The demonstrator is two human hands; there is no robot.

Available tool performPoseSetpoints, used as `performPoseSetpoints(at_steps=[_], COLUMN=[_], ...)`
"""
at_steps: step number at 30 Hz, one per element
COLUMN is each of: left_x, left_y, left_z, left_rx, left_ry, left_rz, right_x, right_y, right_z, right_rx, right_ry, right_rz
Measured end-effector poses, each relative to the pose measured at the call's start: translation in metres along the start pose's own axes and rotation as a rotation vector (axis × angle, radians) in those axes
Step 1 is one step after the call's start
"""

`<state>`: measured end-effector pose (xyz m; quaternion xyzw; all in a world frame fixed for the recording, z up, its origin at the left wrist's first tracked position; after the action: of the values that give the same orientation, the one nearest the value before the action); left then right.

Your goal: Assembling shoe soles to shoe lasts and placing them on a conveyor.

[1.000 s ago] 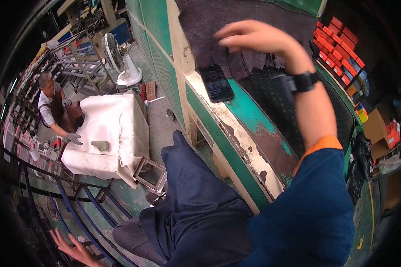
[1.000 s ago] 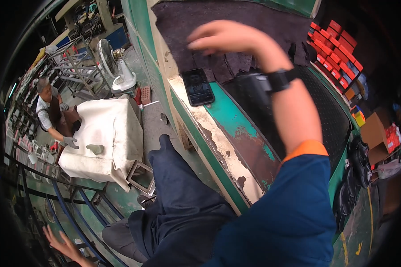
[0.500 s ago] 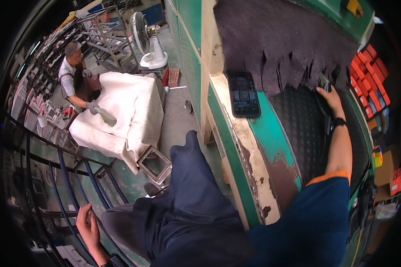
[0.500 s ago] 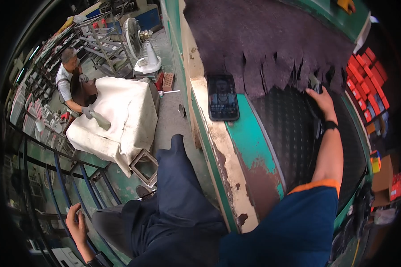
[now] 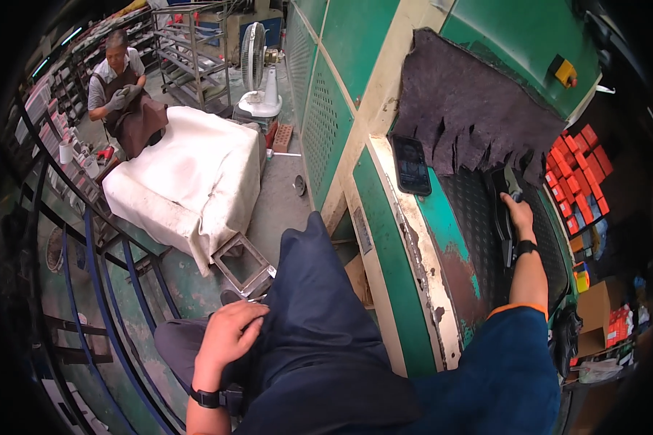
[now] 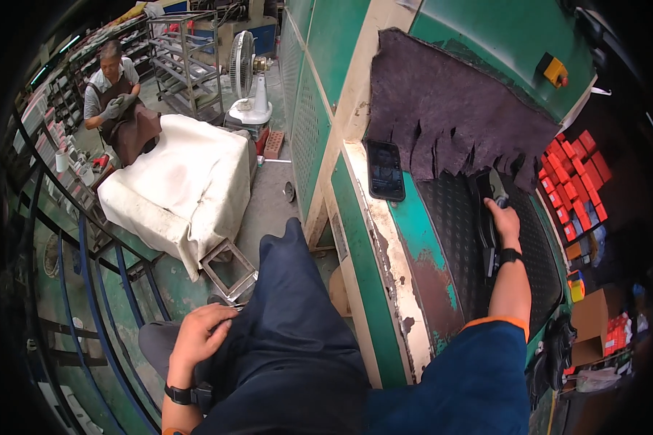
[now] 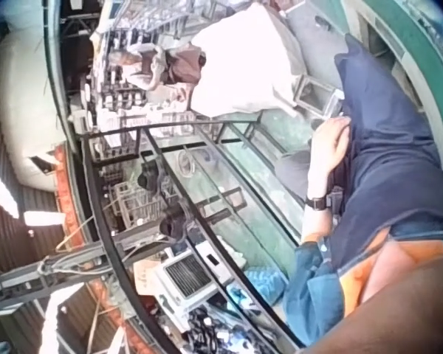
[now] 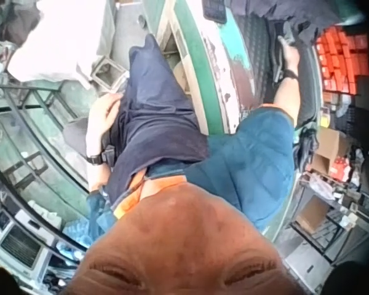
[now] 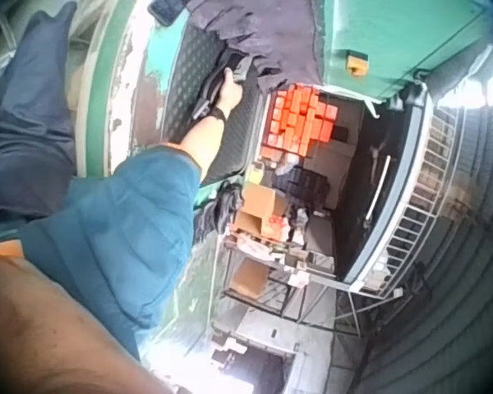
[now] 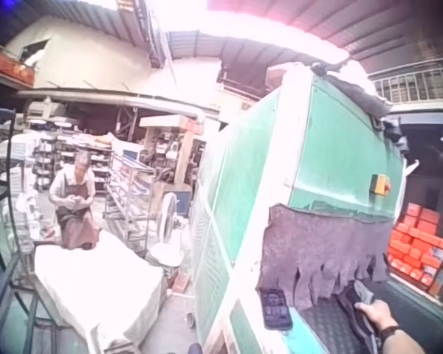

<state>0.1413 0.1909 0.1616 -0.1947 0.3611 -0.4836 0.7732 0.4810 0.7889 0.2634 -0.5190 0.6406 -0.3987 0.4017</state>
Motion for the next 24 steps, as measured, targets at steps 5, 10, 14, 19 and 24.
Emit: performPoseSetpoints(at_steps=[5,10,14,19,24], left_x=[-0.017,-0.063,-0.074,-0.02,0.058], left_y=[0.008,0.029,0.025,0.033,0.083], left_z=[-0.002,0.023,0.047,0.031,-0.033], left_rx=[0.418,1.217,1.612,1.607,1.957], left_ry=[0.061,0.065,0.003,-0.321,-0.655], left_rz=[0.06,-0.073,-0.093,0.124,0.415], right_x=[0.071,0.216,0.319,0.376,0.442], right_y=[-0.038,-0.067,-0.046,0.093,0.257], right_z=[0.042,-0.044,-0.12,-0.186,-0.187], right_rx=[-1.17,-1.531,-1.686,-1.304,-0.889], right_ry=[0.155,-0.332,-0.199,-0.357,0.079], right_rz=[-0.432,-0.633,-1.12,-1.39,-1.582])
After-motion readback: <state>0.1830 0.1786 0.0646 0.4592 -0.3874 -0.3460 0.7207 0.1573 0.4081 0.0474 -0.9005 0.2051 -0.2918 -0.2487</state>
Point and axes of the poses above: each hand's wrist, its own x-axis away from the middle knuckle, its own y-axis out of the palm, z = x × y, the point moved 1 cm from there along -x, towards the middle knuckle, and after that the axes turned 12 degrees about y, right-handed, at the moved point
